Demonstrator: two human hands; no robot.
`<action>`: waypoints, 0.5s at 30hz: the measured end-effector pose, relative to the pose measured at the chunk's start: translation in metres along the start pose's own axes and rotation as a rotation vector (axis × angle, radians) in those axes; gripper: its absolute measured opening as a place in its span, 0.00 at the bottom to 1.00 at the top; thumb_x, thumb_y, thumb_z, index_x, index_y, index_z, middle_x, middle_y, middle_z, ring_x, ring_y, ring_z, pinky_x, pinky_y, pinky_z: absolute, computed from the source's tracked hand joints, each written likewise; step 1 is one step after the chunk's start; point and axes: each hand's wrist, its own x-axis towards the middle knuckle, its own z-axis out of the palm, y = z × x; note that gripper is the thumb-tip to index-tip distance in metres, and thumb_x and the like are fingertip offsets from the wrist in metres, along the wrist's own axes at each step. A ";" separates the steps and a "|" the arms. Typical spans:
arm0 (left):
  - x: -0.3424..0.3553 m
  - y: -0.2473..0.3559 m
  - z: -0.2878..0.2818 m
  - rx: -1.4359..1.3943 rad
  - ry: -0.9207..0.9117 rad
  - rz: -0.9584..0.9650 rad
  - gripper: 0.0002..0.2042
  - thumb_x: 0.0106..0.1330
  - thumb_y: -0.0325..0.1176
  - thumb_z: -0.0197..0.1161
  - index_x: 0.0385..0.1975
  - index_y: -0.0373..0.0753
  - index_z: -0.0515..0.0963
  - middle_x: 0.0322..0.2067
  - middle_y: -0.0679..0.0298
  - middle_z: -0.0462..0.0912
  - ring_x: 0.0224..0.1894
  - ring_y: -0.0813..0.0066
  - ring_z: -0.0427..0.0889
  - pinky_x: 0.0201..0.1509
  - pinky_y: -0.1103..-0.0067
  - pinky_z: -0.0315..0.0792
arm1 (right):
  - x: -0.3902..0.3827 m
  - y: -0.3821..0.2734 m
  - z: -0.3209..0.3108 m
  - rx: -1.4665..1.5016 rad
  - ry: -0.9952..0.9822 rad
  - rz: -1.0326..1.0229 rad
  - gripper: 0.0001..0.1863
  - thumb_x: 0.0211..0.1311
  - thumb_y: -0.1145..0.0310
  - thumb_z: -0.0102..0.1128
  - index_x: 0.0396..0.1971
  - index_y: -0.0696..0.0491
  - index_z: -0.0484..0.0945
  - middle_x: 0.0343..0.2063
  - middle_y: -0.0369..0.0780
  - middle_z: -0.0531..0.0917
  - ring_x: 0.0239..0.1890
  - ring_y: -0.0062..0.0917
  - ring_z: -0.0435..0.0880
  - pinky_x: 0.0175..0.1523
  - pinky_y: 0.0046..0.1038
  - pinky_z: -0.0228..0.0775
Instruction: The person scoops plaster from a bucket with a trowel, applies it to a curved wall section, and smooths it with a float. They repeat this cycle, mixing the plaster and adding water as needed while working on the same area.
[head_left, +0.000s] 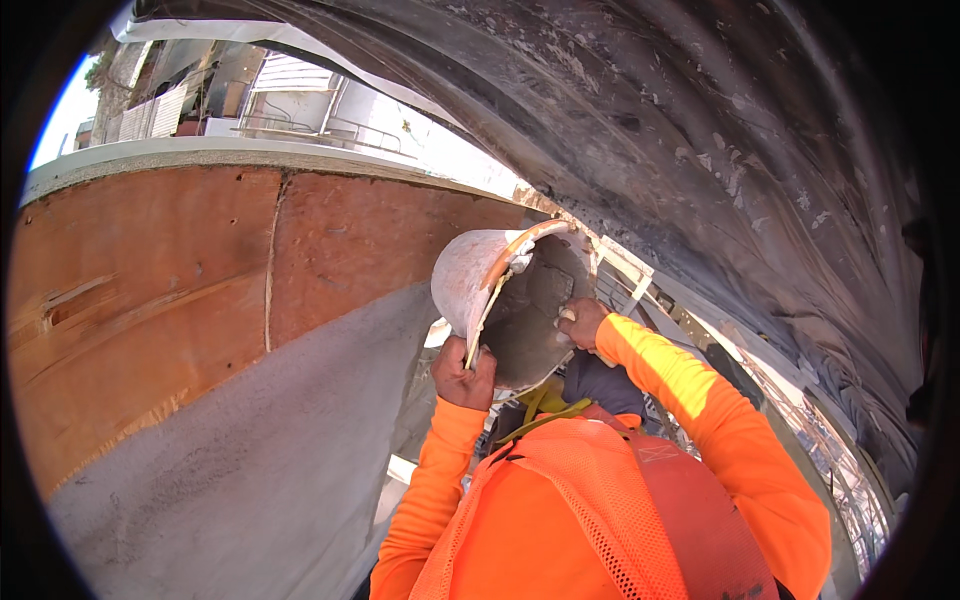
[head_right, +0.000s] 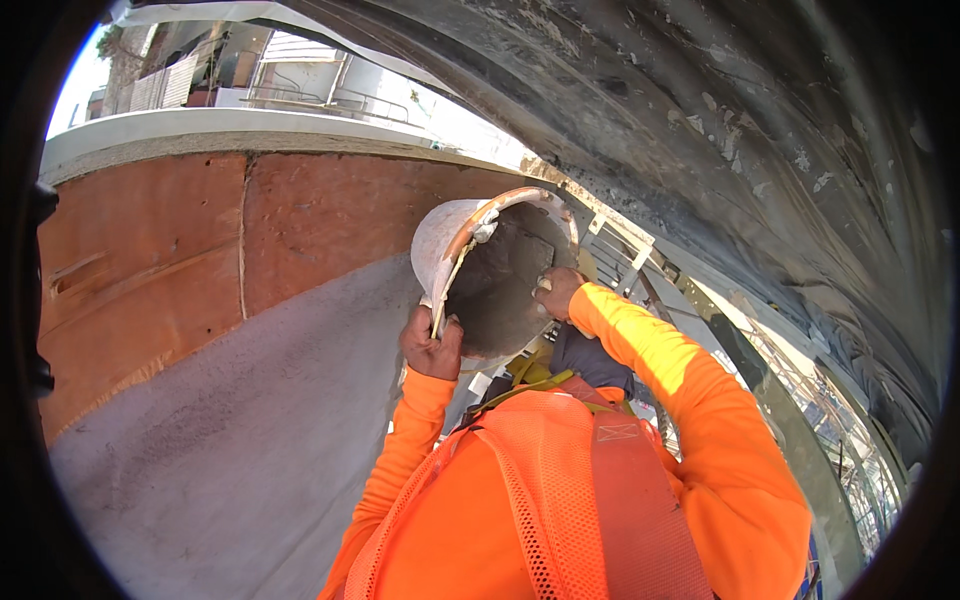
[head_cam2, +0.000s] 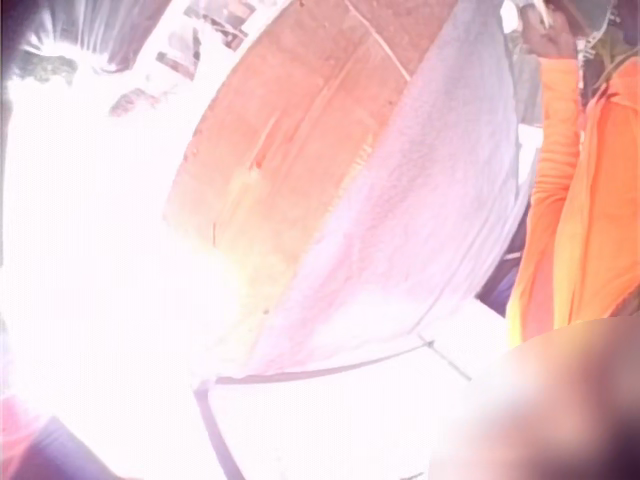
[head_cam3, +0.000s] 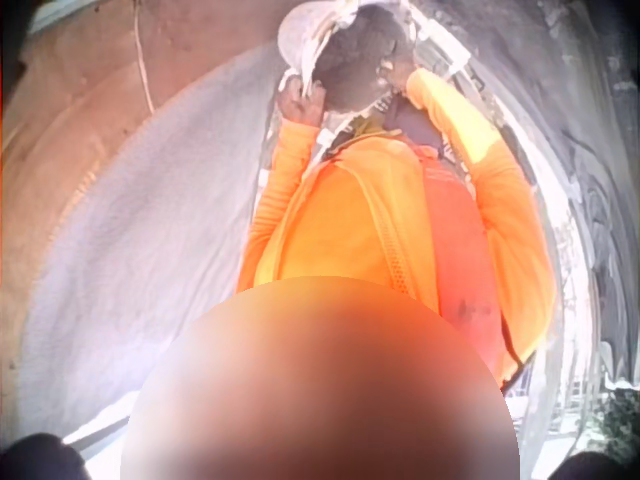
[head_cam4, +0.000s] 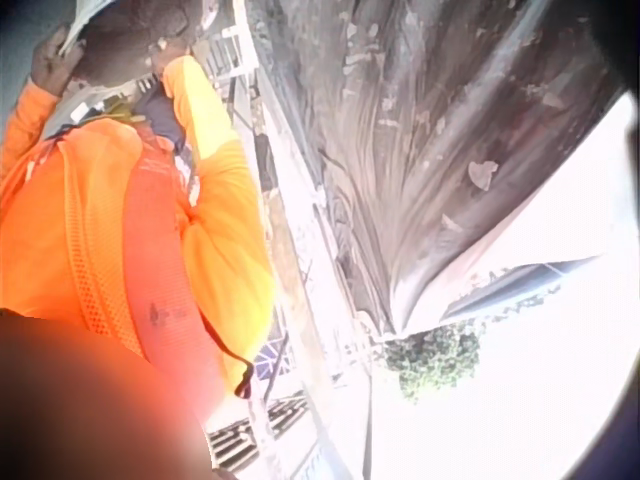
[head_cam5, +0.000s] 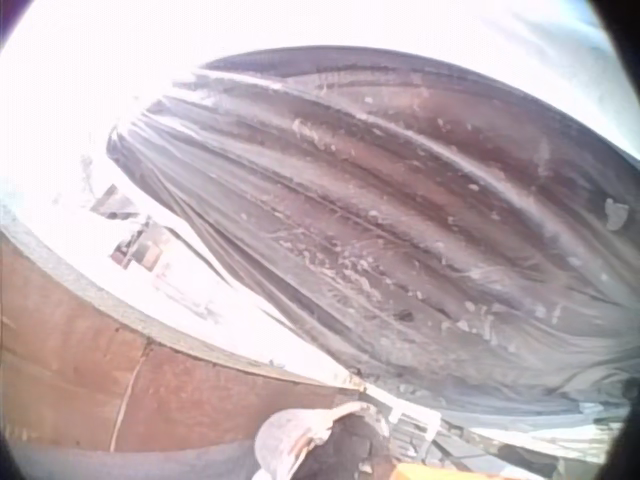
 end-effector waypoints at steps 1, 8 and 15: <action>0.001 -0.001 -0.003 -0.048 0.017 -0.047 0.10 0.61 0.25 0.66 0.26 0.37 0.69 0.21 0.65 0.72 0.24 0.79 0.69 0.29 0.77 0.67 | -0.003 0.003 -0.002 0.006 0.003 -0.016 0.26 0.63 0.56 0.62 0.54 0.60 0.78 0.26 0.48 0.86 0.23 0.36 0.86 0.32 0.38 0.80; 0.007 -0.024 -0.003 -0.632 0.050 -0.492 0.05 0.65 0.23 0.64 0.34 0.40 0.75 0.23 0.72 0.74 0.20 0.86 0.72 0.20 0.84 0.71 | -0.057 0.008 -0.044 -0.052 -0.203 -0.158 0.21 0.67 0.56 0.62 0.47 0.60 0.78 0.23 0.41 0.82 0.24 0.26 0.83 0.29 0.31 0.77; -0.021 -0.063 0.004 -0.577 0.096 -0.565 0.04 0.62 0.24 0.67 0.32 0.39 0.77 0.22 0.72 0.76 0.19 0.83 0.72 0.21 0.80 0.70 | -0.094 -0.068 -0.079 0.462 -0.320 -0.280 0.11 0.60 0.71 0.52 0.40 0.58 0.77 0.25 0.36 0.78 0.24 0.20 0.78 0.30 0.27 0.74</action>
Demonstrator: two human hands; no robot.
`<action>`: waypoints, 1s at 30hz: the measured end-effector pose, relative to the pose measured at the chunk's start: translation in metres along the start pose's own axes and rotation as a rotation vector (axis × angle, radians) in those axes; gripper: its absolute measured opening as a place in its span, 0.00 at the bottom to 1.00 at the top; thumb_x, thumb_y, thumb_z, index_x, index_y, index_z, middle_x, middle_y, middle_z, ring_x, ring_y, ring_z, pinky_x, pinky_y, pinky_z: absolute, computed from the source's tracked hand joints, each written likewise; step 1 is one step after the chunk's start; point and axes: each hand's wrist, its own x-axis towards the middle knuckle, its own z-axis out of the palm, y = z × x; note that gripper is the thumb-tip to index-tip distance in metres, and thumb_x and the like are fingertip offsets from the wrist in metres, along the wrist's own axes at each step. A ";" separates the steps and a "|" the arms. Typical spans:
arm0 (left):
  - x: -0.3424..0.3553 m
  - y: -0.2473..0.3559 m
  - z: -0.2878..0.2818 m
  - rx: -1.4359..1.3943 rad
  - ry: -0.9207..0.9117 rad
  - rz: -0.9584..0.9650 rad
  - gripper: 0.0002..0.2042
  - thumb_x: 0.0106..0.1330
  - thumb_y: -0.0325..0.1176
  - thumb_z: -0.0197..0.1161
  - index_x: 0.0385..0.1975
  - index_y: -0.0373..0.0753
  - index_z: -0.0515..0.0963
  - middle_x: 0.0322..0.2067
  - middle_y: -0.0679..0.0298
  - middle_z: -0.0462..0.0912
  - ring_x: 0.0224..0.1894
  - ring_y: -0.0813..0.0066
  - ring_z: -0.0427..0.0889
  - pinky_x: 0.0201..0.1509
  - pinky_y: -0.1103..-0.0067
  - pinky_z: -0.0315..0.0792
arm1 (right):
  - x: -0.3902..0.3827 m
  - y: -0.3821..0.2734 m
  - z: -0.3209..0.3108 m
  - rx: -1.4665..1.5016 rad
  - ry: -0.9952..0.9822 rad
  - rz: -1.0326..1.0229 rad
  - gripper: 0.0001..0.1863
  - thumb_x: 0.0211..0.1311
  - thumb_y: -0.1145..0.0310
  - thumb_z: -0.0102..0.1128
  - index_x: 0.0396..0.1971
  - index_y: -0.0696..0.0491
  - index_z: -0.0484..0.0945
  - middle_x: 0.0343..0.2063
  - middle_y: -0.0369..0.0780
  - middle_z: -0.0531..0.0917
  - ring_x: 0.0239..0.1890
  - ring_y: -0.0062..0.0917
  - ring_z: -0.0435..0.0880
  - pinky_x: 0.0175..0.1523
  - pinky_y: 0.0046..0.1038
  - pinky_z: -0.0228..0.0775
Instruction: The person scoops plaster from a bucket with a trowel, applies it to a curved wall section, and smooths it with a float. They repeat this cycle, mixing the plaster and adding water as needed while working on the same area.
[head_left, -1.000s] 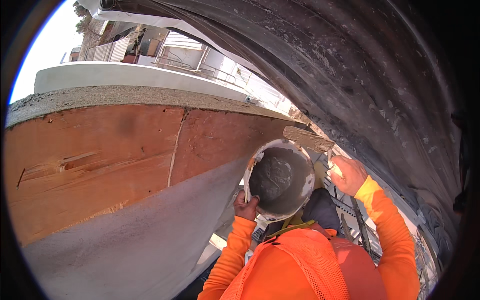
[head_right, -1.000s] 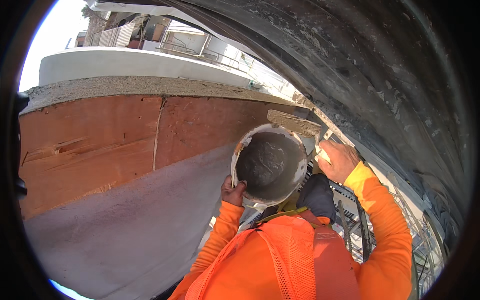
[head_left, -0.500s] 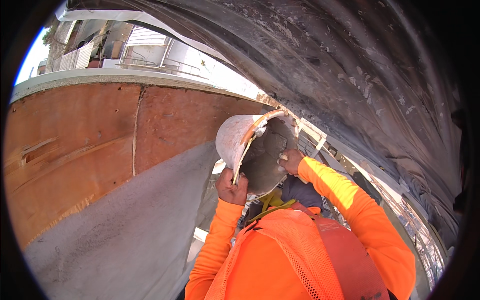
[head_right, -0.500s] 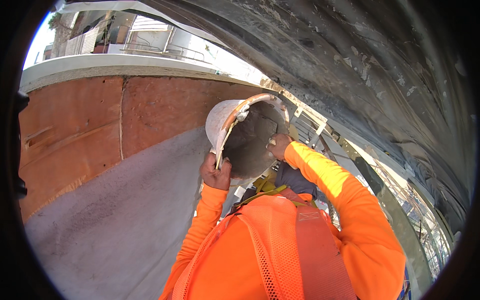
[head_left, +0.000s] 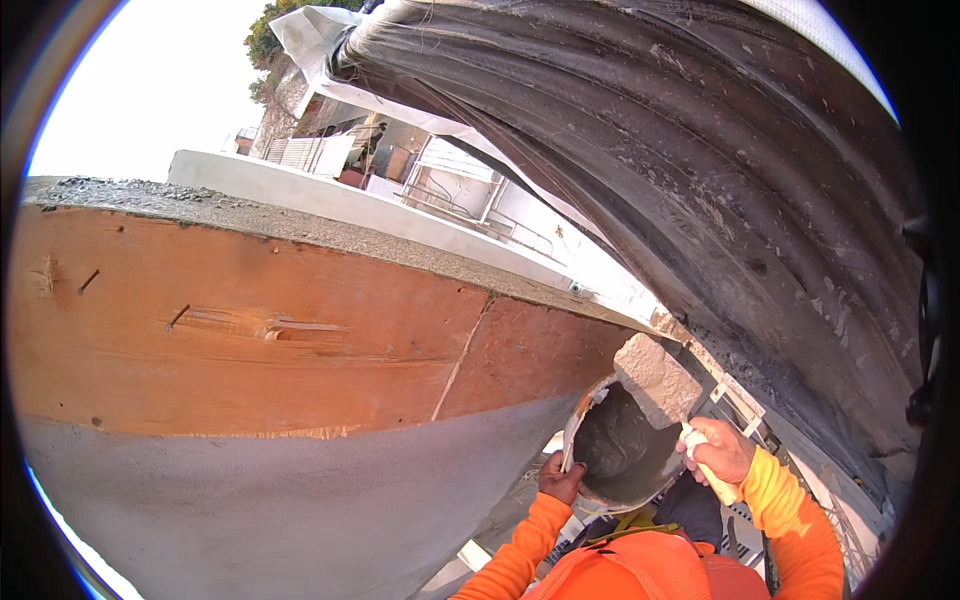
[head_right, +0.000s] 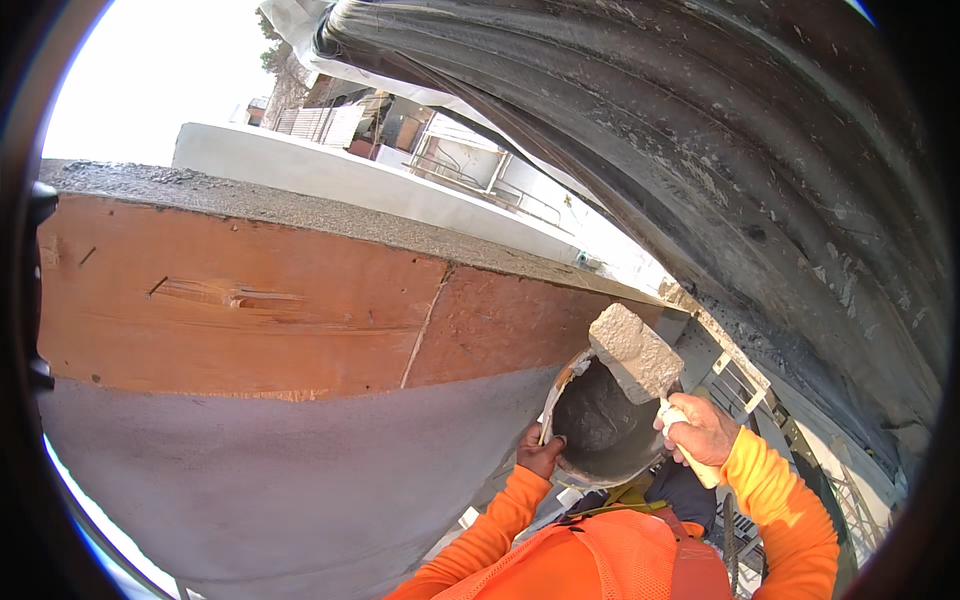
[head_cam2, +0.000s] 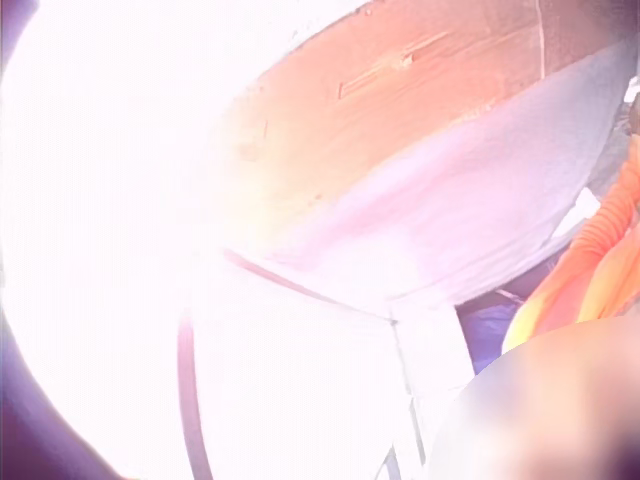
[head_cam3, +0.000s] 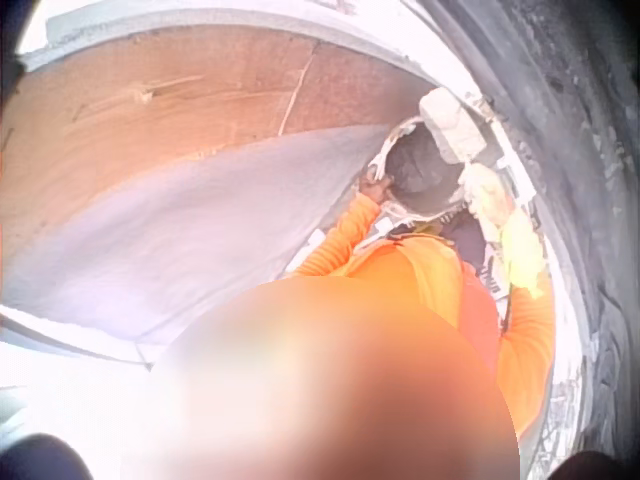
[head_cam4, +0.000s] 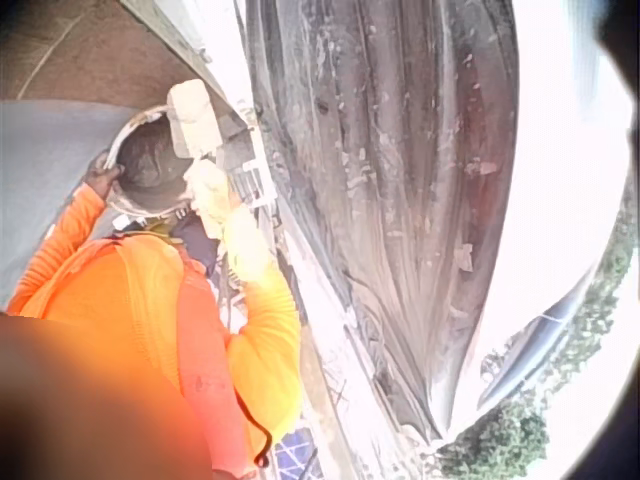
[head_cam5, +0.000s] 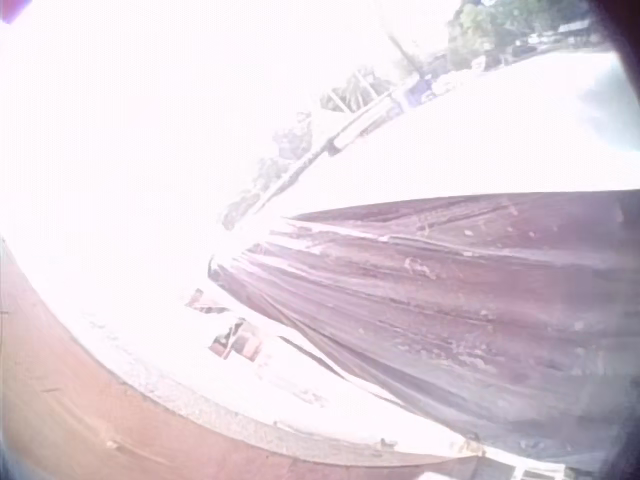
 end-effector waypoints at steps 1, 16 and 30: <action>0.000 -0.007 -0.006 0.045 0.007 -0.048 0.05 0.62 0.24 0.66 0.33 0.39 0.77 0.23 0.71 0.76 0.18 0.82 0.73 0.21 0.80 0.71 | 0.000 -0.019 0.005 -0.034 0.031 -0.054 0.11 0.60 0.71 0.52 0.40 0.59 0.77 0.24 0.36 0.78 0.24 0.21 0.79 0.30 0.28 0.74; -0.033 -0.067 -0.053 0.061 0.161 -0.072 0.06 0.59 0.26 0.69 0.35 0.39 0.81 0.26 0.74 0.78 0.26 0.85 0.72 0.31 0.80 0.70 | 0.038 -0.395 0.119 -0.065 0.311 -1.548 0.17 0.68 0.62 0.59 0.47 0.59 0.76 0.30 0.43 0.82 0.29 0.27 0.83 0.36 0.31 0.78; -0.022 -0.027 -0.028 0.000 0.088 -0.002 0.05 0.61 0.23 0.66 0.36 0.37 0.79 0.26 0.69 0.81 0.21 0.81 0.76 0.25 0.79 0.73 | 0.028 -0.080 -0.025 -0.828 0.351 -0.747 0.14 0.55 0.68 0.64 0.39 0.59 0.77 0.29 0.54 0.81 0.34 0.55 0.81 0.39 0.46 0.73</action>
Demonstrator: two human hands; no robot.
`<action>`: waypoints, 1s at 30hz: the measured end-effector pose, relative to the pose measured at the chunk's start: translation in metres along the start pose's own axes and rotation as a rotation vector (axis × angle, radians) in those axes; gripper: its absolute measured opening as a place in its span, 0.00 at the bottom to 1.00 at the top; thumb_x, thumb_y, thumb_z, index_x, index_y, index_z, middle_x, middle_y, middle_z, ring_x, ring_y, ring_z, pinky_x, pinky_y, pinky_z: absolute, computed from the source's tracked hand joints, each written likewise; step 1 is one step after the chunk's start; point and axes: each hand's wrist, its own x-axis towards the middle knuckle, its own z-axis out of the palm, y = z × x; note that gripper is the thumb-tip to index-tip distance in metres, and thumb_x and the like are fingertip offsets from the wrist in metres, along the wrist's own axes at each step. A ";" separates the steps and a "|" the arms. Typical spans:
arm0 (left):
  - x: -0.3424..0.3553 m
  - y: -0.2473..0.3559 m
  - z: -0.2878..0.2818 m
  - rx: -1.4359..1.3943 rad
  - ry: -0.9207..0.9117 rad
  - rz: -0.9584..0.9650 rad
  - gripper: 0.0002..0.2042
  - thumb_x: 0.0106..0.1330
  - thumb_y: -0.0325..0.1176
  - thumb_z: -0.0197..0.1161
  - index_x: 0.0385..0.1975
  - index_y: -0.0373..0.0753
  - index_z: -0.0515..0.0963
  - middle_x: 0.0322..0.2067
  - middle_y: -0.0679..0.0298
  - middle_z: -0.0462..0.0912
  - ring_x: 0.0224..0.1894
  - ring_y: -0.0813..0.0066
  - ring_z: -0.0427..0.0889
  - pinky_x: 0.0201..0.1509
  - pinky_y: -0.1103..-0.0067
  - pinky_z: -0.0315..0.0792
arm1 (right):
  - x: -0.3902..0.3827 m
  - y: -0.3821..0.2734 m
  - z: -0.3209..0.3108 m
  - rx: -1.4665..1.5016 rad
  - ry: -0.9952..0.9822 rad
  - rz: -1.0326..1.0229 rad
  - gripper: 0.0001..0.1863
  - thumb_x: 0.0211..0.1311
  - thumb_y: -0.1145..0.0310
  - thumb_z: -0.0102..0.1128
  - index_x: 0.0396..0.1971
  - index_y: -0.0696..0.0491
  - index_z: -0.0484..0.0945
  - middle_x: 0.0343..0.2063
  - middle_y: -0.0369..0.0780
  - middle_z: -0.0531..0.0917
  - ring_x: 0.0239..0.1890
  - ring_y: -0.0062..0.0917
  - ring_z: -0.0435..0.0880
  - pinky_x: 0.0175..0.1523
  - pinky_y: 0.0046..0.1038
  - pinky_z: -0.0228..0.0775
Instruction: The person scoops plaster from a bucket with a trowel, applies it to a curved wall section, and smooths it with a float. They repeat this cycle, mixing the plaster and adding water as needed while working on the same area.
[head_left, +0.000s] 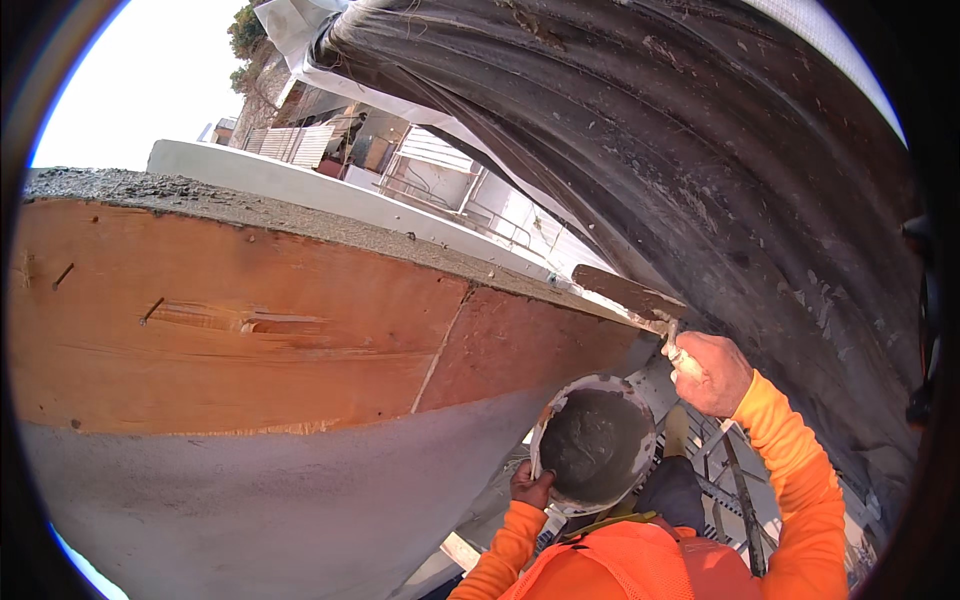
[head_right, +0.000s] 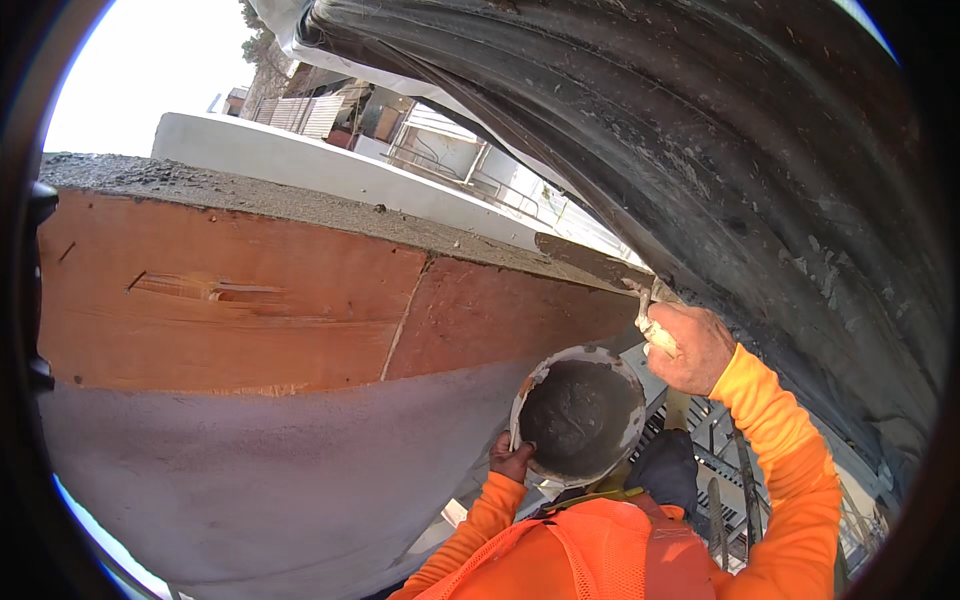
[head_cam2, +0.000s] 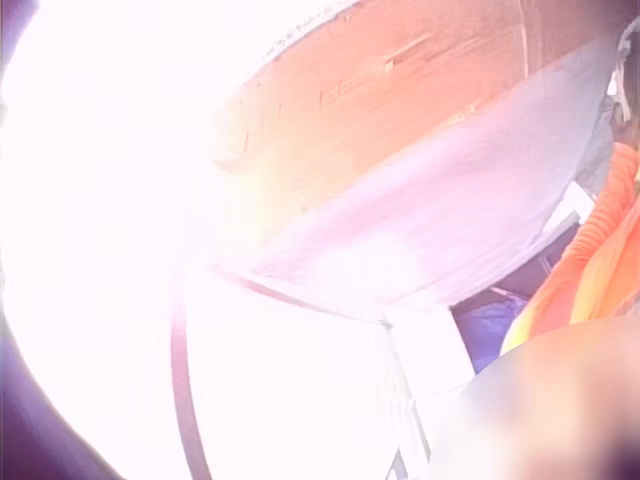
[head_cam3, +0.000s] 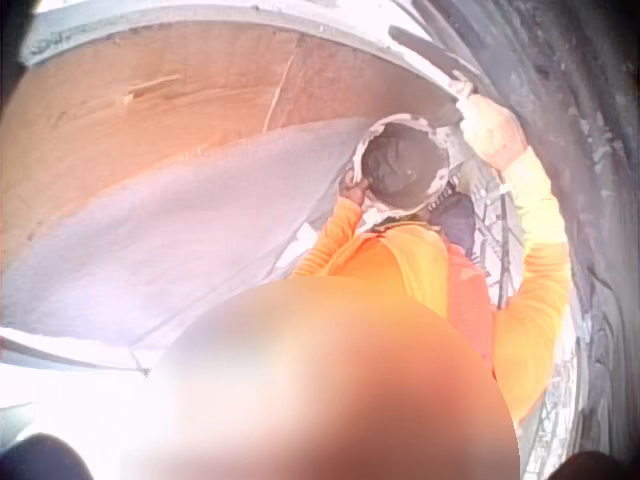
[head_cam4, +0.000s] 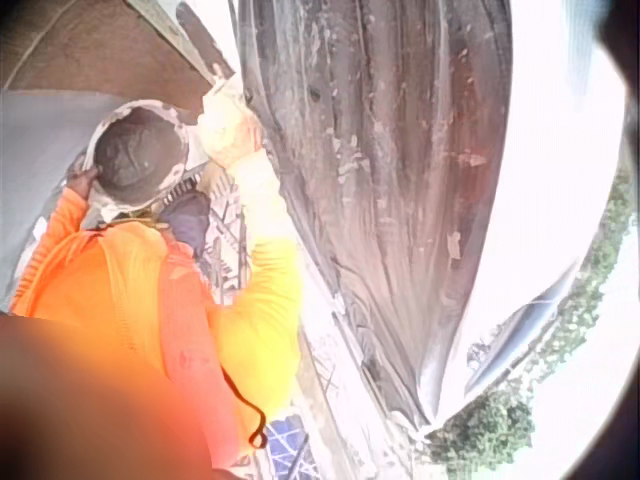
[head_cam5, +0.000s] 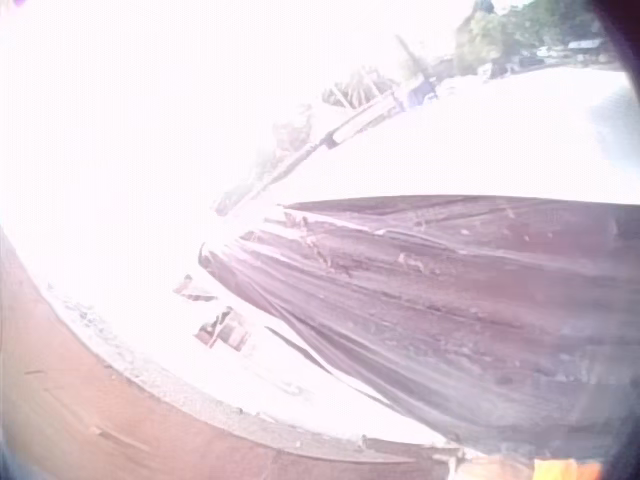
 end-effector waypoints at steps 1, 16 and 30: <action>0.003 0.004 0.004 -0.016 -0.013 0.061 0.05 0.62 0.22 0.65 0.36 0.38 0.79 0.27 0.70 0.82 0.22 0.82 0.76 0.26 0.80 0.72 | -0.030 0.010 0.013 -0.040 -0.065 0.188 0.14 0.56 0.67 0.65 0.38 0.58 0.76 0.30 0.54 0.81 0.35 0.56 0.81 0.39 0.46 0.72; 0.006 0.068 0.065 0.464 -0.139 0.430 0.10 0.58 0.25 0.66 0.25 0.36 0.68 0.19 0.59 0.70 0.22 0.69 0.66 0.30 0.72 0.67 | -0.122 0.097 0.139 0.027 -0.445 0.895 0.21 0.65 0.59 0.61 0.45 0.65 0.79 0.30 0.53 0.85 0.34 0.45 0.88 0.44 0.43 0.79; 0.032 0.060 0.064 0.088 -0.126 0.051 0.06 0.64 0.24 0.66 0.29 0.39 0.74 0.20 0.72 0.73 0.18 0.86 0.70 0.21 0.82 0.68 | -0.126 0.090 0.090 0.526 -0.371 0.846 0.12 0.66 0.64 0.65 0.38 0.58 0.78 0.20 0.36 0.79 0.19 0.20 0.80 0.26 0.26 0.72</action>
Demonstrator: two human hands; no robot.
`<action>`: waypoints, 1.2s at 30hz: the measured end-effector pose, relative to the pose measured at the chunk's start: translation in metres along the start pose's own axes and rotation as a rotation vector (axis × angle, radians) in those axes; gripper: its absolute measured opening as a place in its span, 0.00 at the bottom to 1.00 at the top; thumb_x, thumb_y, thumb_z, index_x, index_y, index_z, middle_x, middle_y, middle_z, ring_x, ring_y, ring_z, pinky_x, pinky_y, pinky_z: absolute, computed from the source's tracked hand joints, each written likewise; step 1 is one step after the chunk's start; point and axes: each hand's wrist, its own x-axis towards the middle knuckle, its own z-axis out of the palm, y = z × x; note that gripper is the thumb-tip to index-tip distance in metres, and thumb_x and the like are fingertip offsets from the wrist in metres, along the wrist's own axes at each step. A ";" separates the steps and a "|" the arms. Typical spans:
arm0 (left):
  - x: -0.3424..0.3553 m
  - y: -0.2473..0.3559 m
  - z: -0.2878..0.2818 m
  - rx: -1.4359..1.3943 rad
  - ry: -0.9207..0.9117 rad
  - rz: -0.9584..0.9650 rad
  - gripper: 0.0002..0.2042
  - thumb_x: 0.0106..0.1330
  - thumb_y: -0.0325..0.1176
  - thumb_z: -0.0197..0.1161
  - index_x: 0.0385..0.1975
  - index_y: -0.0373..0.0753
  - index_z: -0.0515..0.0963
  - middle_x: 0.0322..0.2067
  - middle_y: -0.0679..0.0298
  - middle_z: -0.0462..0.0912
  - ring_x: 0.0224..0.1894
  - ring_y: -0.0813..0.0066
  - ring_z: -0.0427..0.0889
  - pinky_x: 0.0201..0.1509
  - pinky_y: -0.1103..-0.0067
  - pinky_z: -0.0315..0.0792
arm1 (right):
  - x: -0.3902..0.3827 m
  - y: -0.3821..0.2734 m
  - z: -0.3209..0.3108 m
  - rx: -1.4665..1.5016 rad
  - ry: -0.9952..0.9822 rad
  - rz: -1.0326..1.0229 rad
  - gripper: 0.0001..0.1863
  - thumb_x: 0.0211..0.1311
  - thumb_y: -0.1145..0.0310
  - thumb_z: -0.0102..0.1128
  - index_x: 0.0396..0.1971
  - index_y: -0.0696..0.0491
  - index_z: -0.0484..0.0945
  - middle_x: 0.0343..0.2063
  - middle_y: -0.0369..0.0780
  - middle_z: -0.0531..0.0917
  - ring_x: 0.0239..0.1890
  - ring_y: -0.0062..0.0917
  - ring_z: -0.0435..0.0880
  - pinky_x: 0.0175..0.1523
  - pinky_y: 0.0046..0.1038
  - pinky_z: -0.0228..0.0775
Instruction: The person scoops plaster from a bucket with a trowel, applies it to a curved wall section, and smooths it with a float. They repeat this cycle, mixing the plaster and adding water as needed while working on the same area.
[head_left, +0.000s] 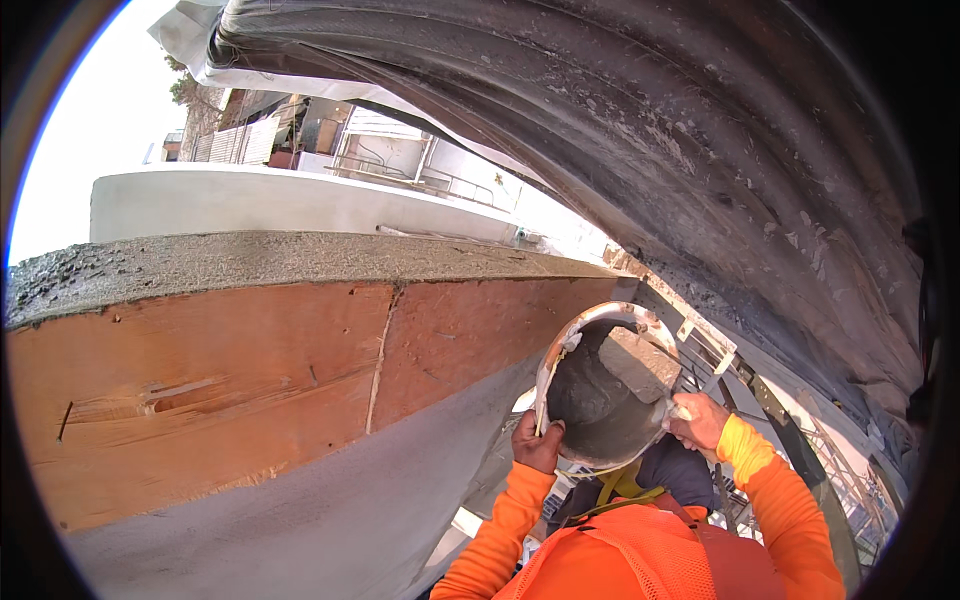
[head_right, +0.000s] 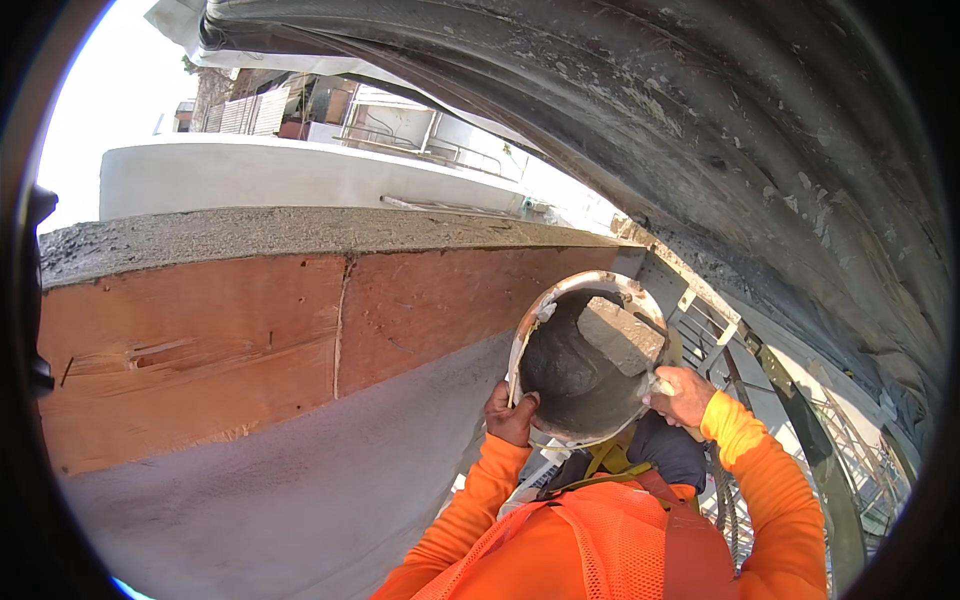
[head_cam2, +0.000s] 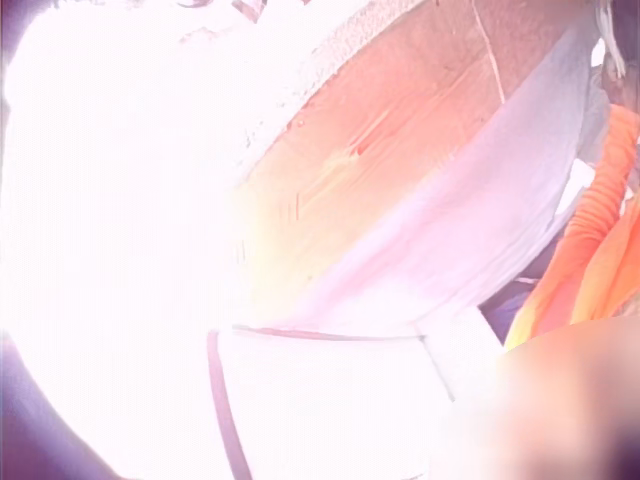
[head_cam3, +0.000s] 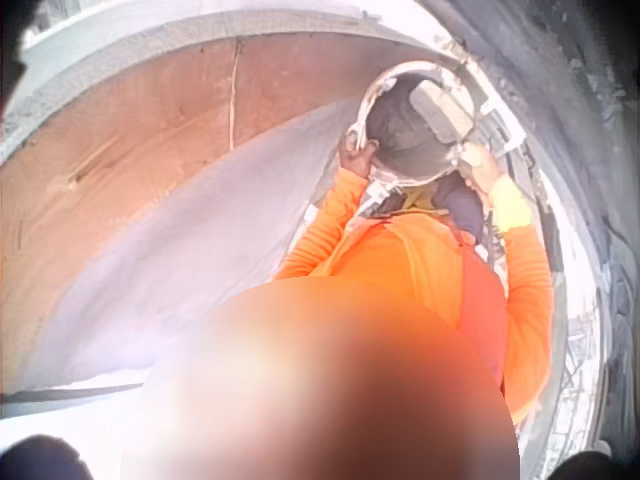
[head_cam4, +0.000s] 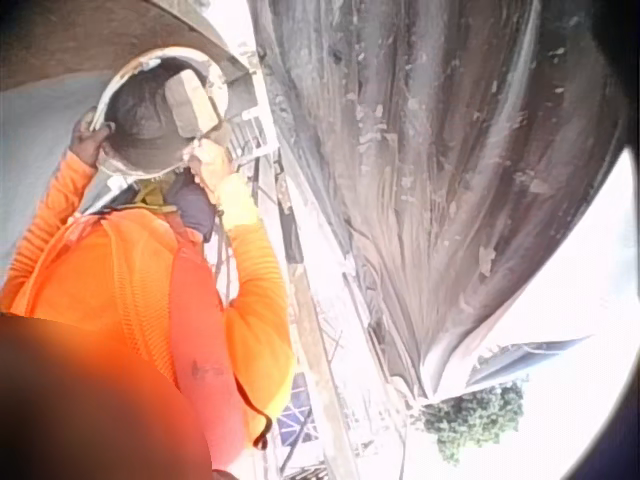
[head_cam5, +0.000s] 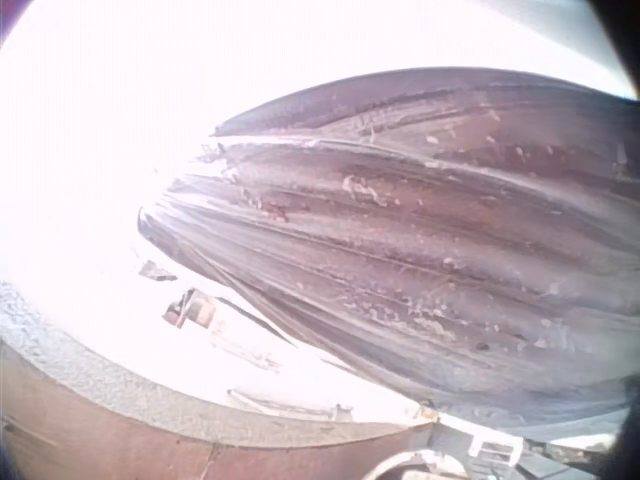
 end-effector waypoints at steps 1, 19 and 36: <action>0.001 -0.007 -0.001 0.020 0.003 0.015 0.06 0.64 0.23 0.66 0.30 0.39 0.74 0.20 0.72 0.74 0.18 0.85 0.70 0.21 0.81 0.69 | -0.003 -0.006 0.000 0.049 -0.005 0.016 0.11 0.67 0.65 0.64 0.37 0.58 0.77 0.20 0.35 0.79 0.20 0.20 0.79 0.26 0.25 0.72; -0.040 -0.056 -0.033 0.045 0.131 -0.184 0.05 0.63 0.25 0.67 0.30 0.39 0.76 0.23 0.72 0.76 0.23 0.84 0.72 0.27 0.81 0.70 | 0.028 -0.385 0.010 0.028 0.497 -1.533 0.22 0.65 0.65 0.61 0.55 0.58 0.73 0.34 0.43 0.79 0.35 0.28 0.76 0.44 0.32 0.74; -0.020 -0.016 -0.011 -0.021 0.020 -0.138 0.05 0.63 0.24 0.64 0.29 0.38 0.74 0.24 0.72 0.75 0.26 0.85 0.71 0.30 0.81 0.68 | -0.040 -0.077 -0.026 -0.670 0.384 -0.384 0.15 0.60 0.68 0.60 0.44 0.59 0.75 0.36 0.54 0.82 0.41 0.55 0.81 0.46 0.49 0.73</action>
